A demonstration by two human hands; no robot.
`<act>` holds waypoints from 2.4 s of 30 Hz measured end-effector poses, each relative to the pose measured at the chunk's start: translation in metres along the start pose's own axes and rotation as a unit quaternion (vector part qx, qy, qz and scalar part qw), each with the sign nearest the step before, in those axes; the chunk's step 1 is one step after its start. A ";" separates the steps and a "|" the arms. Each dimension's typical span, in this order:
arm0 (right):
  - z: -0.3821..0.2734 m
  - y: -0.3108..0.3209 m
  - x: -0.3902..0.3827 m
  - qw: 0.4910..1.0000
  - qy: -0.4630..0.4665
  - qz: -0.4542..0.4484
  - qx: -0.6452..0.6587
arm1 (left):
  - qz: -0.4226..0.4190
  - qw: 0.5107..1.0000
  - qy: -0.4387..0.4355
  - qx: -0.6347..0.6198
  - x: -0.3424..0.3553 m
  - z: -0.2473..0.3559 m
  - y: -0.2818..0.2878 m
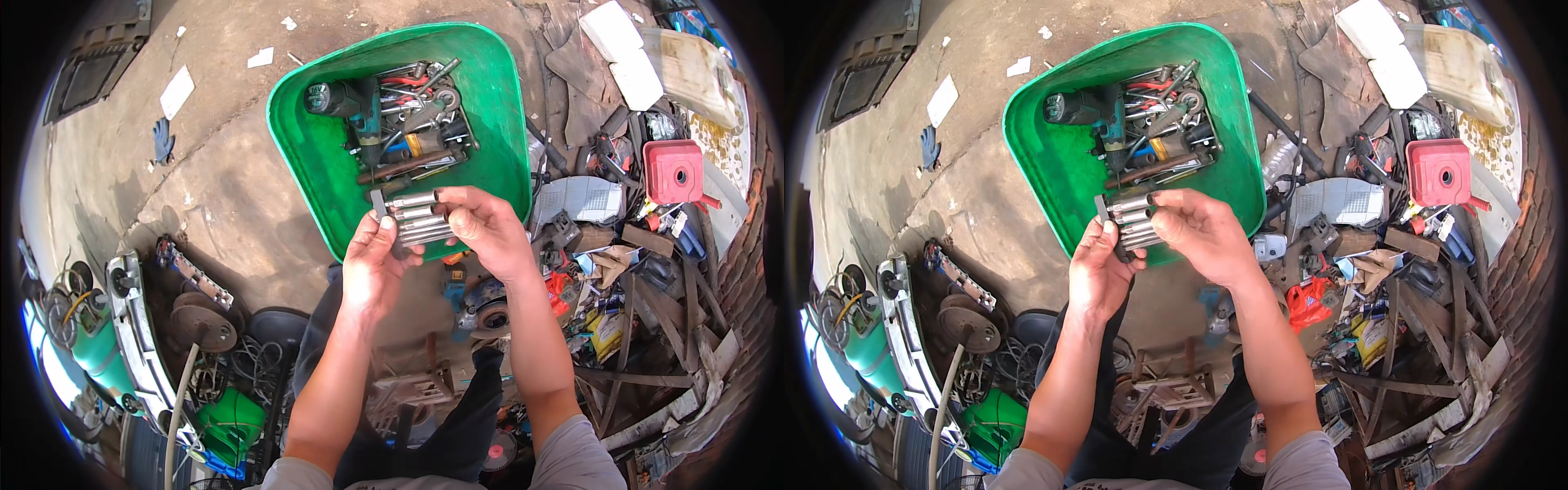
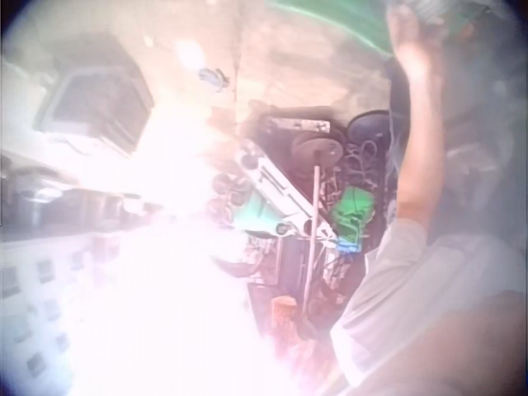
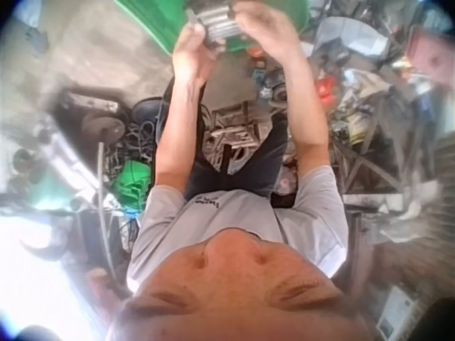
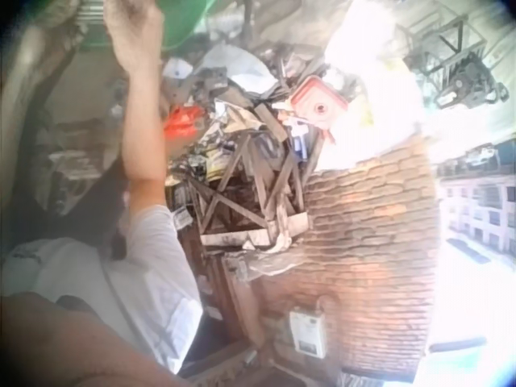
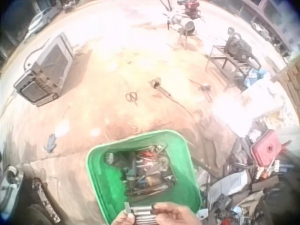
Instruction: The person puts on a face mask, then uses a power drill to remove screws from a small electronic component. They handle the component and screws by hand, placing the screws on a workbench in a cluttered workshop.
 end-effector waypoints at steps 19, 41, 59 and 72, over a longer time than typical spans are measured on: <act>0.108 0.005 -0.169 0.961 -0.034 0.237 0.141 | -0.247 0.813 -0.027 0.527 -0.009 -0.037 -0.064; 0.396 -0.011 -0.240 0.939 -0.104 0.317 -0.087 | 0.013 0.678 0.250 0.691 -0.064 -0.185 0.017; 0.142 -0.139 -0.749 0.906 0.016 0.380 -0.186 | -0.261 0.651 0.330 0.632 -0.289 -0.290 -0.199; 0.212 -0.071 -0.954 0.767 0.336 0.547 -0.010 | -0.418 0.610 0.225 0.634 -0.467 -0.551 -0.451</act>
Point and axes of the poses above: each hand's wrist, its own x-axis towards the middle knuckle, its own y-axis out of the back of the hand, z = x × y, the point moved 6 cm from there along x, towards the middle knuckle, and after that the axes turned 15 degrees about -z, right-handed, at the moved point
